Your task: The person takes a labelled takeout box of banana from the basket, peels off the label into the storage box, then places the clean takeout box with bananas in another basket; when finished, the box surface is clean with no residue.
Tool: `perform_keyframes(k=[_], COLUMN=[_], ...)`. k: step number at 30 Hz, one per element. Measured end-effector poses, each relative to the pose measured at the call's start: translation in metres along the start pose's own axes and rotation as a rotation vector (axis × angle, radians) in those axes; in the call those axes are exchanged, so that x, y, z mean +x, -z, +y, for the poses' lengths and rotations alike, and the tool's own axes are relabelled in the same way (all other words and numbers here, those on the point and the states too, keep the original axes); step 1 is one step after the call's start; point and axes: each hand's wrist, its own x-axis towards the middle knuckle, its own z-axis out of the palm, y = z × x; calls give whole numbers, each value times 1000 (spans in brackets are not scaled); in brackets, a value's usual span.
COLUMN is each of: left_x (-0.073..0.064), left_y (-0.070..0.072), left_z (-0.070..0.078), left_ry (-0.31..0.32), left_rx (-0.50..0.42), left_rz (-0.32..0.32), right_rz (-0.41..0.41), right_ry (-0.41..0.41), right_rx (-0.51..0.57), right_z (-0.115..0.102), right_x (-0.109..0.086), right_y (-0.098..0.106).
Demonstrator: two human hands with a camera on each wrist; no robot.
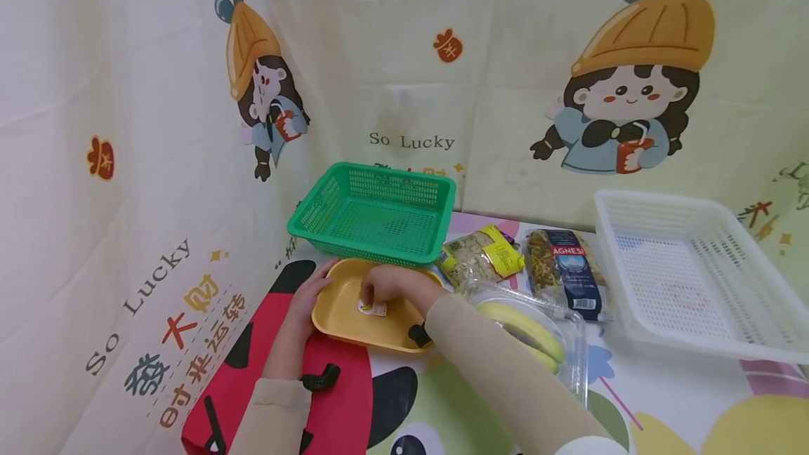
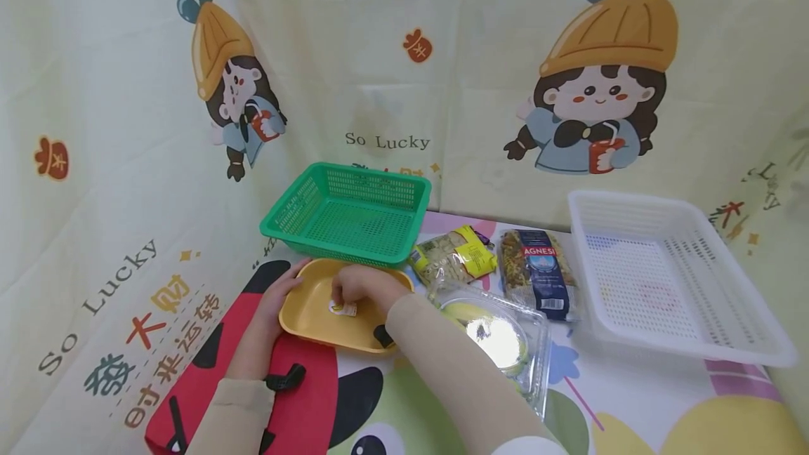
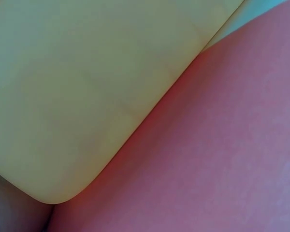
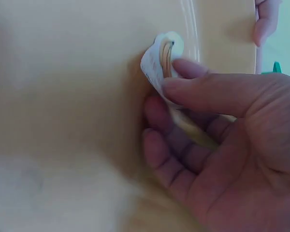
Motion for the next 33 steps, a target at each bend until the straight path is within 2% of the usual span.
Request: perform_keyframes(k=[5, 12, 16, 19, 23, 26, 29, 31, 33], left_x=[1, 2, 1, -1, -5, -11, -21, -28, -36], left_y=[-1, -5, -7, -6, -3, -1, -7, -19, -39], left_z=[-2, -4, -4, -2, 4, 13, 24, 32, 39], left_ry=[6, 7, 7, 9, -5, -24, -73, -131, -211], left_rx=[0, -10, -6, 12, 54, 238, 504, 631, 686], left_rz=[13, -1, 5, 44, 107, 187, 279, 310, 291], right_rz=[-34, -33, -33, -44, -77, -70, -3, 58, 127], right_ry=[-35, -111, -89, -60, -19, 10, 30, 36, 30], right_rx=[-47, -26, -74, -97, -16, 75, 122, 138, 150], right_z=[7, 10, 11, 9, 6, 7, 17, 29, 43], right_x=[-5, -12, -16, -26, -55, -87, -121, -145, -170], right_y=[-2, -5, -3, 3, 21, 39, 56, 64, 67])
